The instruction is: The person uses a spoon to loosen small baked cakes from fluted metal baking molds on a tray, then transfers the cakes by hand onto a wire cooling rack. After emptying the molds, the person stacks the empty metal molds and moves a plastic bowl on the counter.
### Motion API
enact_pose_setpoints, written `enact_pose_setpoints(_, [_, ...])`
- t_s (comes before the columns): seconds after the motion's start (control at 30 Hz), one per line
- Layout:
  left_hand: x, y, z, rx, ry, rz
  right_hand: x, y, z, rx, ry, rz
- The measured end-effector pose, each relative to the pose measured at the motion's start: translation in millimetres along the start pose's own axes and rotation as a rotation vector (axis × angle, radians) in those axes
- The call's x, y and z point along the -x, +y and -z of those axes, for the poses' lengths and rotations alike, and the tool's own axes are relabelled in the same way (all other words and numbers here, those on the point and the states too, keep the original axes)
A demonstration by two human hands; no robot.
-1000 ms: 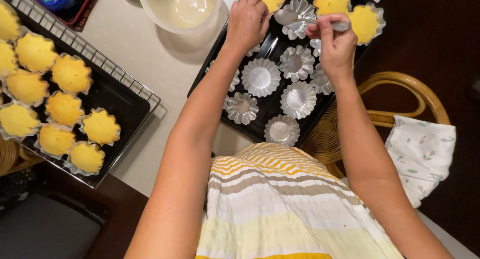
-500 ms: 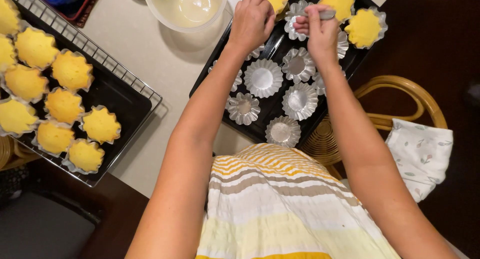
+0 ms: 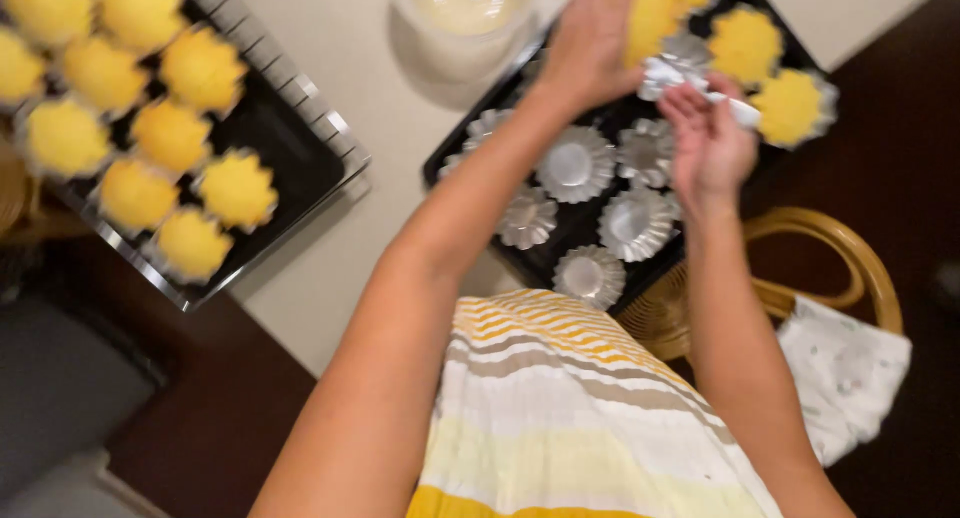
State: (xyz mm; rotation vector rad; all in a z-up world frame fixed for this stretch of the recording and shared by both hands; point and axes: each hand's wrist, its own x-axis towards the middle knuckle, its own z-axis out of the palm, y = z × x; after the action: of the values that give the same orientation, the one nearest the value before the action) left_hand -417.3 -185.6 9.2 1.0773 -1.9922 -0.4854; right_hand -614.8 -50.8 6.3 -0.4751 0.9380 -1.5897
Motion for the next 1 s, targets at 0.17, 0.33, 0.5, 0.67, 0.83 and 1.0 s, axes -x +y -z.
enact_pose_setpoints(0.17, [33, 29, 90, -0.036, 0.112, 0.024, 48, -19, -54, 0.136, -0.173, 0.049])
enact_pose_setpoints(0.33, [98, 4, 194, -0.141, 0.068, 0.286, 80, -8, -82, 0.297, -0.299, 0.051])
enact_pose_setpoints(0.5, [180, -85, 272, -0.37, 0.18, 0.434, 99, -7, -74, 0.28, -0.309, 0.03])
enact_pose_setpoints(0.67, [215, -129, 279, -0.511, 0.321, 0.521, 121, -33, -33, 0.295, -0.22, 0.099])
enact_pose_setpoints(0.83, [222, -142, 281, -0.569, 0.179, 0.702, 151, -69, 11, 0.253, -0.036, 0.175])
enact_pose_setpoints(1.0, [221, -126, 295, -0.744, 0.053, 0.762, 184, -88, 51, 0.239, 0.085, 0.278])
